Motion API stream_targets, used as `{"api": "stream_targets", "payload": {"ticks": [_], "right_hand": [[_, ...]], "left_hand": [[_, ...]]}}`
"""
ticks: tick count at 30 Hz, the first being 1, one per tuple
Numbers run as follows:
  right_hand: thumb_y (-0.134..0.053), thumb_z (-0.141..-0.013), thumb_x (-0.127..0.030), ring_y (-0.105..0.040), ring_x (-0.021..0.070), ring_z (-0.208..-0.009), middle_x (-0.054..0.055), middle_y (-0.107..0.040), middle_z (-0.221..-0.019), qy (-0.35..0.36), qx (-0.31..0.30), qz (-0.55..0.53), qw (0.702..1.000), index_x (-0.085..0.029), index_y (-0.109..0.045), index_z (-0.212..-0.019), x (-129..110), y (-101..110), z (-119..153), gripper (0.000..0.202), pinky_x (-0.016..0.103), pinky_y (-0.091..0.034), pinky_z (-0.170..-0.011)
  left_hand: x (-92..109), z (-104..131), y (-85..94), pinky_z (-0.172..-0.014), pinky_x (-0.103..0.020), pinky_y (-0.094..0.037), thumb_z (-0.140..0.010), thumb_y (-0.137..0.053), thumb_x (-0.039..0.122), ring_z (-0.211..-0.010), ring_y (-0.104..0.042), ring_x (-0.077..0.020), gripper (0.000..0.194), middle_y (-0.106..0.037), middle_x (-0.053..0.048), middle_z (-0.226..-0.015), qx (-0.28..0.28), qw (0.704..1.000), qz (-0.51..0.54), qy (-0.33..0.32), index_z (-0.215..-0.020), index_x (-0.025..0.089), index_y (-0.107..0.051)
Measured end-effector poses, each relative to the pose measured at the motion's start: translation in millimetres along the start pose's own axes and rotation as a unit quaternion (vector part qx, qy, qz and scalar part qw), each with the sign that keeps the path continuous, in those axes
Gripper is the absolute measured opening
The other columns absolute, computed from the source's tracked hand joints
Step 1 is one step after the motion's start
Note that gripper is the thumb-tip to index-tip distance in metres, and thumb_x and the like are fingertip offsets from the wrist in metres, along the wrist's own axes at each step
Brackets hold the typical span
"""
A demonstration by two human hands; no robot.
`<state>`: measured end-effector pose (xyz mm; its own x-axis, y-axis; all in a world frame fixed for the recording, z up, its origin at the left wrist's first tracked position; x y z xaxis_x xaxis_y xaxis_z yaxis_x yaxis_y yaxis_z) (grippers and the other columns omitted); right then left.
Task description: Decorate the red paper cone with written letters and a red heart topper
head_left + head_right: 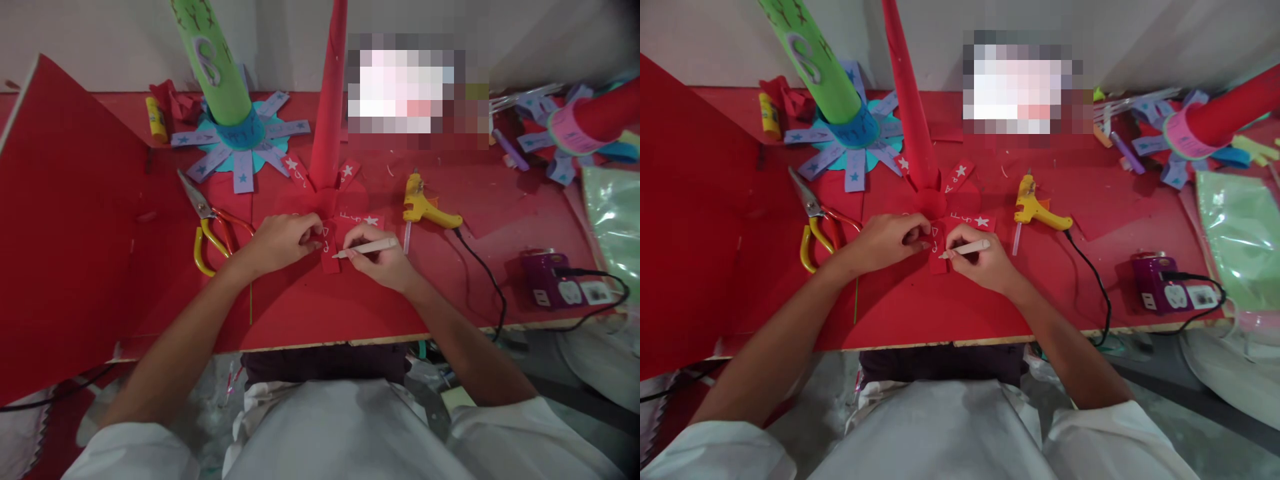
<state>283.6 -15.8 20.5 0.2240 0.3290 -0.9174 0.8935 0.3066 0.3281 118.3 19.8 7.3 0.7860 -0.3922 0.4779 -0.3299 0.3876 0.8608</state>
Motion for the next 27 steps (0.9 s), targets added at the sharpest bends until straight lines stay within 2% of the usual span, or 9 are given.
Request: {"api": "stream_targets", "payload": {"ticks": [5, 12, 21, 27], "right_hand": [[-0.066, -0.095, -0.023, -0.057, 0.0133, -0.067, -0.001, -0.066, -0.078, -0.008, -0.010, -0.002, 1.000, -0.023, -0.066, -0.089, 0.7, -3.1, -0.4, 0.006, 0.027, -0.044, -0.061], [-0.070, -0.092, -0.023, -0.057, 0.0129, -0.065, -0.002, -0.067, -0.078, -0.047, -0.038, 0.008, 0.998, -0.023, -0.065, -0.091, 5.5, -7.6, -0.5, 0.005, 0.027, -0.043, -0.059], [-0.069, -0.092, -0.023, -0.047, 0.0104, -0.057, -0.004, -0.063, -0.070, -0.019, -0.024, 0.034, 0.999, -0.023, -0.063, -0.084, 0.9, -4.6, -2.3, 0.009, 0.027, -0.038, -0.057], [-0.069, -0.092, -0.022, -0.049, 0.0105, -0.057, -0.003, -0.064, -0.071, -0.024, -0.025, 0.041, 0.999, -0.022, -0.064, -0.084, 0.8, -5.3, -1.7, 0.009, 0.027, -0.037, -0.056]], "left_hand": [[2.0, 0.9, -0.3, -0.066, -0.033, -0.031, -0.096, -0.068, 0.040, -0.081, -0.065, -0.0213, 0.024, -0.075, -0.001, -0.093, 0.001, 1.000, -0.006, 0.006, -0.116, 0.026, -0.070], [2.5, 1.1, -0.2, -0.065, -0.034, -0.031, -0.096, -0.070, 0.041, -0.082, -0.067, -0.0216, 0.023, -0.076, -0.001, -0.094, 0.006, 1.000, -0.007, 0.005, -0.114, 0.026, -0.069], [1.4, 0.1, -1.0, -0.066, -0.033, -0.033, -0.095, -0.075, 0.043, -0.081, -0.066, -0.0207, 0.026, -0.076, -0.001, -0.093, 0.001, 1.000, 0.006, 0.009, -0.112, 0.024, -0.070], [-0.5, 0.4, -1.2, -0.066, -0.032, -0.034, -0.094, -0.075, 0.043, -0.082, -0.066, -0.0204, 0.026, -0.076, -0.001, -0.094, 0.003, 1.000, 0.015, 0.008, -0.111, 0.024, -0.070]]}}
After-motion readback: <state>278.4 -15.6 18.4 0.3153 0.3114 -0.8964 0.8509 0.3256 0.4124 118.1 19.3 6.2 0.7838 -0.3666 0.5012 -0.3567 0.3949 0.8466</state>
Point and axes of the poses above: each hand's wrist, its own z-axis away from the middle knuckle, its own y-axis out of the back of the hand, x = y × z, the point moved 9 cm from there along -z, towards the middle knuckle
